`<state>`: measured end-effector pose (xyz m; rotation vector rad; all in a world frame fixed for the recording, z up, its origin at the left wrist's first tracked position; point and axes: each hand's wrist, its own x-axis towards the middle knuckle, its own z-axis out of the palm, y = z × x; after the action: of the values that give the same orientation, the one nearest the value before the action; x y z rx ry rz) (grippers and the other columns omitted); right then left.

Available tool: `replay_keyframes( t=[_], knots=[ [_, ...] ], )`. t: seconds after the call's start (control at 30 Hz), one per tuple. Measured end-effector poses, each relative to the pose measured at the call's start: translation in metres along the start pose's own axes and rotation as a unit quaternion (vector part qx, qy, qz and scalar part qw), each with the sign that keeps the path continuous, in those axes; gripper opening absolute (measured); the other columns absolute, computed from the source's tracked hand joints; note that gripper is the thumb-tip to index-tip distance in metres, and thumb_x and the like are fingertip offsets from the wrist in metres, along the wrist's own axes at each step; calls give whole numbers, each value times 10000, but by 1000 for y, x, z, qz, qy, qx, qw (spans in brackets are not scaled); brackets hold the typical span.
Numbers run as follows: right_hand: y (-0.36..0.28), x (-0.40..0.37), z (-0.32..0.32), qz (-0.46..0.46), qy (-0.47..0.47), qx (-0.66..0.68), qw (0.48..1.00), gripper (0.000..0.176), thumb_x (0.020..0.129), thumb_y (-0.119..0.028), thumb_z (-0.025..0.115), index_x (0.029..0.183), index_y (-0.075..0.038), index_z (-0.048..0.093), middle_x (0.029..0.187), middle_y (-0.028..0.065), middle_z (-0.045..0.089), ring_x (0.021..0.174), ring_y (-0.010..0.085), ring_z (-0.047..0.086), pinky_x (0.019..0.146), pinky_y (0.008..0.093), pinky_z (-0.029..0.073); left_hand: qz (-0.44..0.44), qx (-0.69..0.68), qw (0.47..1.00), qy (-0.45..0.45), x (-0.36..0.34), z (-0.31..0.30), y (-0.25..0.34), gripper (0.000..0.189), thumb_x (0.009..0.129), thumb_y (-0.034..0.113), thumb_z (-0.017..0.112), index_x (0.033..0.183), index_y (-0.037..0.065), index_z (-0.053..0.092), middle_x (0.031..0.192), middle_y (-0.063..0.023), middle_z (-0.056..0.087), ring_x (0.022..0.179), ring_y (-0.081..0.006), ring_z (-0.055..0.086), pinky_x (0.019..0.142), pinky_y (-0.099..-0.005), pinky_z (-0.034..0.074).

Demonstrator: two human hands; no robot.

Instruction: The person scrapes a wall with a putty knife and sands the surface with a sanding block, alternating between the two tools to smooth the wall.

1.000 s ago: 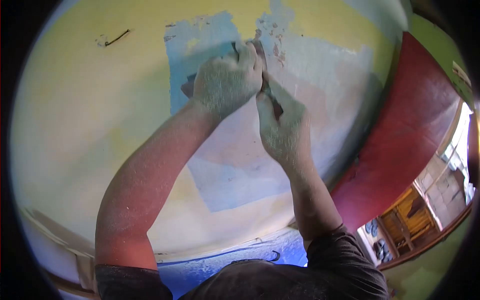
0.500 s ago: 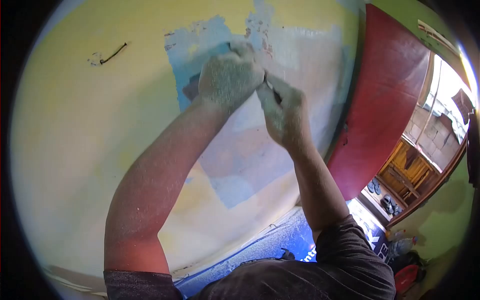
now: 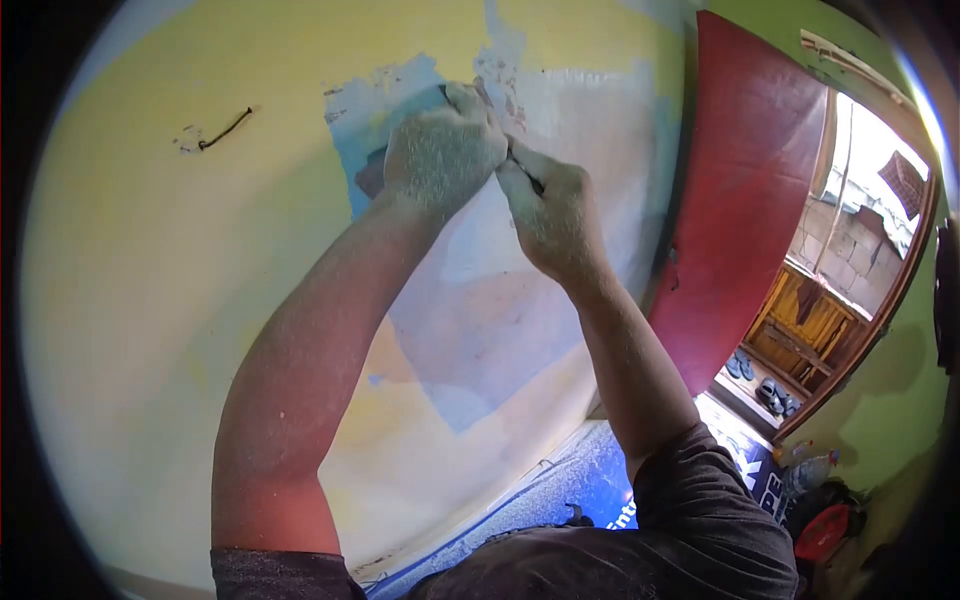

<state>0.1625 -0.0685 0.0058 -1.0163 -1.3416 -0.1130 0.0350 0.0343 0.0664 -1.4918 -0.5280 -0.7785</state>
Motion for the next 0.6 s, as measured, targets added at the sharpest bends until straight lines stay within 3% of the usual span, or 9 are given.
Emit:
replay_keyframes(
  t=[0.03, 0.13, 0.23, 0.33, 0.43, 0.53, 0.6],
  knots=[
    [0, 1, -1, 22, -5, 2, 1000, 372, 1097, -169, 668, 1401, 27, 754, 889, 299, 757, 804, 243, 773, 803, 400, 586, -4, -2, 1000, -22, 6, -2, 2, 368, 930, 142, 743, 1249, -42, 756, 1205, -248, 787, 754, -229, 838, 616, -363, 686],
    [2, 0, -5, 24, -25, 16, 999, 367, 1120, -153, 667, 1455, -25, 743, 799, 35, 610, 789, 78, 542, 735, 307, 512, -23, -27, 998, -59, 2, -7, 8, 383, 936, 157, 742, 1265, -38, 749, 1204, -233, 788, 787, -221, 842, 609, -359, 682],
    [-3, -14, -5, 12, -25, 4, 1000, 358, 1121, -154, 664, 1446, -31, 747, 803, 18, 619, 789, 79, 545, 730, 310, 510, -12, -21, 999, -44, -7, -6, 5, 379, 942, 166, 737, 1265, -32, 747, 1206, -225, 787, 822, -219, 849, 616, -346, 682],
    [3, -1, 1, -17, -21, -24, 999, 340, 1121, -162, 662, 1418, -24, 757, 794, 34, 627, 784, 83, 551, 725, 322, 513, 4, 21, 1000, -18, 0, -5, -4, 323, 957, 169, 721, 1221, -13, 750, 1154, -209, 783, 811, -220, 849, 609, -344, 676],
    [1, 6, -2, 18, -26, 0, 999, 268, 1093, -159, 649, 1251, 11, 783, 915, 351, 698, 704, 347, 680, 742, 474, 553, -23, -28, 997, -67, 10, -2, -2, 313, 963, 173, 713, 1214, -10, 751, 1123, -190, 787, 804, -219, 848, 612, -369, 684],
    [-19, -10, -9, 16, -37, -9, 999, 270, 1087, -157, 644, 1246, 13, 781, 880, 357, 664, 680, 364, 661, 731, 472, 553, -36, -68, 992, -104, 0, -19, 1, 306, 970, 180, 714, 1205, -14, 747, 1081, -163, 780, 796, -215, 847, 612, -369, 684],
    [-9, -11, -1, -33, -16, -5, 999, 282, 1097, -155, 633, 1271, 7, 783, 856, 355, 667, 669, 361, 672, 724, 467, 562, -5, -26, 999, -22, -6, -12, -6, 306, 955, 154, 738, 1189, -36, 786, 1120, -262, 796, 778, -241, 848, 594, -374, 685]
  ],
)
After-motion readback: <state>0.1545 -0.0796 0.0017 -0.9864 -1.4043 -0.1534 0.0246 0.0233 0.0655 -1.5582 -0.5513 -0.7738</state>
